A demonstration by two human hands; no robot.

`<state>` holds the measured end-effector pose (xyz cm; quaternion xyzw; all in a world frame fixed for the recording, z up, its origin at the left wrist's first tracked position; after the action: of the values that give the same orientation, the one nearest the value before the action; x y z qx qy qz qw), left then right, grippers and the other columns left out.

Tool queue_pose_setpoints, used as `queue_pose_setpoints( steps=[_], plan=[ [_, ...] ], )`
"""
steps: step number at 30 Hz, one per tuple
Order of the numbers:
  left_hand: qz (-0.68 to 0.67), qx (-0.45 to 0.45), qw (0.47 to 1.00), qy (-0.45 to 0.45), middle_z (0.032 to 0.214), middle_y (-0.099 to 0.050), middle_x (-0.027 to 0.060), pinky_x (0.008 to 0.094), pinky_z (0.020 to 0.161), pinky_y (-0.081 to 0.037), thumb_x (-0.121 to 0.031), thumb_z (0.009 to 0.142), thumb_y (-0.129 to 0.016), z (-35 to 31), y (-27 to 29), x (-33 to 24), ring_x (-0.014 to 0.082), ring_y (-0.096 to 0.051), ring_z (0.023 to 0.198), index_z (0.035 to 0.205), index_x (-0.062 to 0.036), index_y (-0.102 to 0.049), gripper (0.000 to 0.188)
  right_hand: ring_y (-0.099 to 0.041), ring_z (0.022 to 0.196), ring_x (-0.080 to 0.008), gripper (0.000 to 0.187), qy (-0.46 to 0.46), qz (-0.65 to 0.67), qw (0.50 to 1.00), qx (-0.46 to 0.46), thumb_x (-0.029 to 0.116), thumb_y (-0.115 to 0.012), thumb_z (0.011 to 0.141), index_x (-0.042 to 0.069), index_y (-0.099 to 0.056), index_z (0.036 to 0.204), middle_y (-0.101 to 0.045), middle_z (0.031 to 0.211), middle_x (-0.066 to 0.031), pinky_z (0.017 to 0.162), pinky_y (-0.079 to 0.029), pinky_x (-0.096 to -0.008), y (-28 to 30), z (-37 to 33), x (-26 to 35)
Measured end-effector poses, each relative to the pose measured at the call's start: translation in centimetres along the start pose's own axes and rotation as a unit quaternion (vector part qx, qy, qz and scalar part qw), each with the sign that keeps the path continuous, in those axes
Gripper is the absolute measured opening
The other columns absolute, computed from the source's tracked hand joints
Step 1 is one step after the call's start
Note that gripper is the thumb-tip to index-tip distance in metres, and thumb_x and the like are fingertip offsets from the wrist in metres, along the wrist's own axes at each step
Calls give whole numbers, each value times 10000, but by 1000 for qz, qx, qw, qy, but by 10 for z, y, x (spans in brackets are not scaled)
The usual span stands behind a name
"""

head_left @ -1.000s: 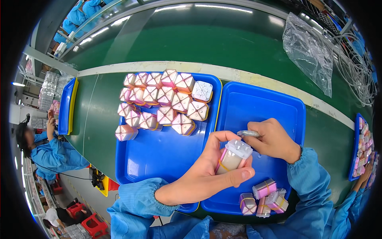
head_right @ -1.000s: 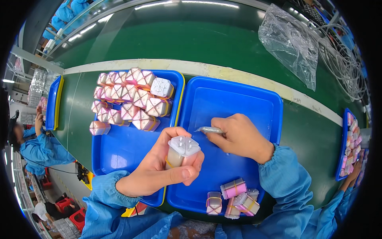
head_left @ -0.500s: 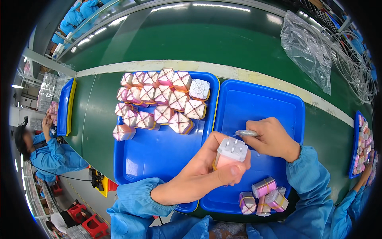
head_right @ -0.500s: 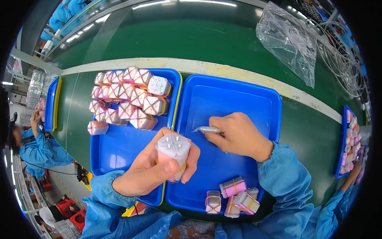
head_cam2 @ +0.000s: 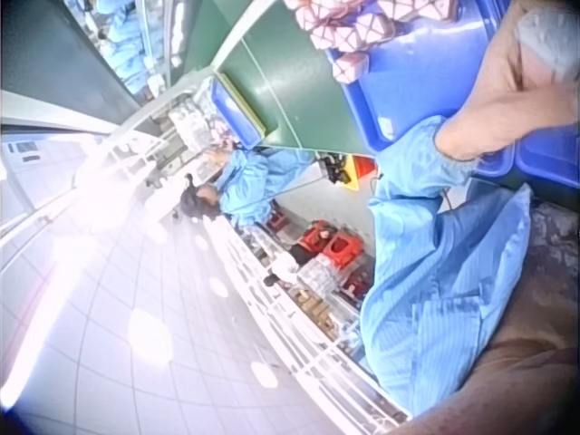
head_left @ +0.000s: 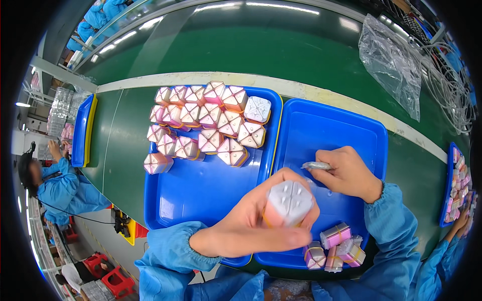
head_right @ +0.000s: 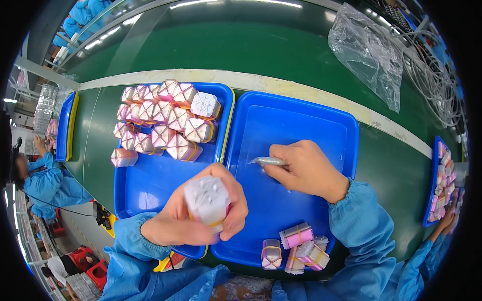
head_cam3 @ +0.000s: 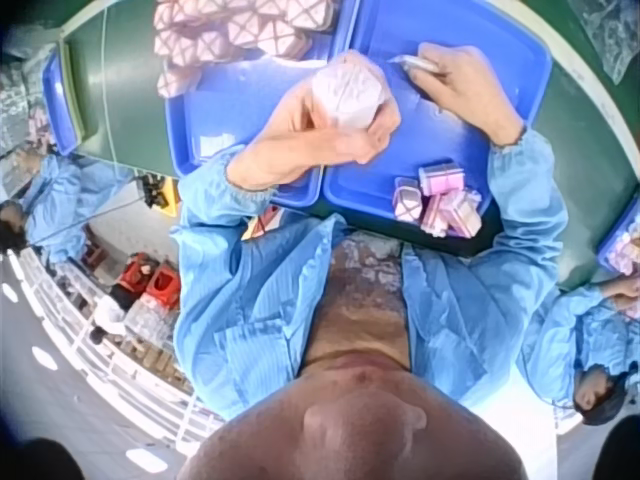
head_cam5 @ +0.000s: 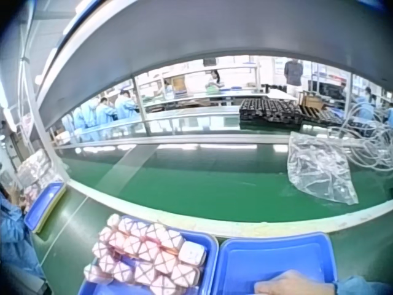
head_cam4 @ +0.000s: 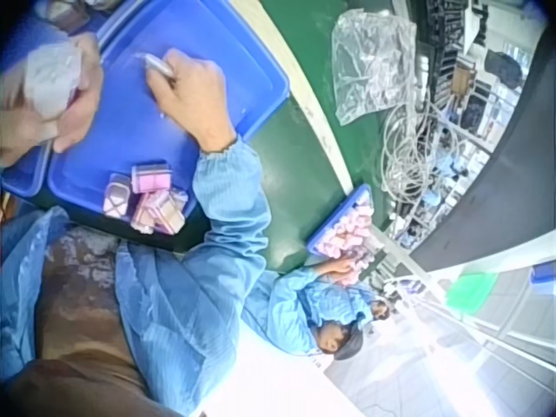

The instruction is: Manually assembling and inspecting small multi-colored electronic components at an assembly line station.

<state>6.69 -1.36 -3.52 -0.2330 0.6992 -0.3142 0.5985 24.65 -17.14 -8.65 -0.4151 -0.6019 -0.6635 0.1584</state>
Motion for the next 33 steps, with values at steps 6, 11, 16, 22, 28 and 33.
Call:
queue_pose_setpoints(
  steps=[6, 11, 16, 22, 28, 33],
  plan=[
    [-23, 0, 997, 79, 896, -565, 144, 334, 609, -427, -161, 797, -695, -2, -2, -14, 202, -520, 657, 1103, -44, -451, 409, -643, 548, -303, 231, -1, 2, 1000, 0, 222, -693, 908, 48, -612, 779, -619, 610, -127, 502, -459, -410, 0, 0, 0],
    [-176, -68, 975, 114, 872, -547, 165, 338, 584, -429, -248, 802, -670, 4, 2, -14, 229, -515, 614, 1104, -48, -449, 424, -636, 544, -307, 227, 8, -5, 1000, -6, 215, -694, 906, 48, -609, 776, -608, 605, -134, 499, -453, -416, 0, 0, -1],
    [-73, -80, 990, 90, 972, -554, 185, 326, 664, -464, -239, 836, -687, -3, -1, -20, 197, -565, 755, 1168, -46, -440, 456, -627, 552, -323, 220, 11, -4, 1000, -6, 210, -701, 896, 48, -607, 781, -593, 611, -146, 501, -445, -428, -1, 0, -3],
    [523, -36, 826, -209, 1272, -489, 175, 335, 884, -504, 67, 778, -806, -2, 12, -16, 212, -599, 1009, 1291, -49, -426, 649, -627, 566, -333, 209, 22, -18, 1000, -10, 204, -708, 885, 48, -608, 787, -591, 619, -152, 510, -446, -435, -2, 0, -3],
    [418, -19, 893, -167, 1304, -560, 189, 356, 920, -501, 51, 812, -746, -1, 11, -18, 212, -621, 1051, 1357, -2, -503, 599, -636, 581, -334, 201, 3, -4, 1000, 1, 210, -712, 885, 53, -618, 802, -613, 637, -149, 520, -452, -433, 0, -1, -2],
    [408, 28, 905, -114, 1356, -605, 189, 381, 957, -484, 32, 822, -687, 1, 5, -26, 224, -635, 1083, 1385, 13, -568, 576, -639, 592, -340, 205, 23, -22, 999, -10, 223, -715, 886, 53, -625, 813, -620, 645, -149, 527, -457, -437, -2, -1, -5]
  ],
)
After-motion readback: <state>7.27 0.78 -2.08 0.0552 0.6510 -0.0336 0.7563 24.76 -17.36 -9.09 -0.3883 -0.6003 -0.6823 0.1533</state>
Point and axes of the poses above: each hand's wrist, its own z-axis towards the middle knuckle, its own y-axis out of the back of the hand, x = y × z, the point moved 1 cm from there along z, towards the middle knuckle
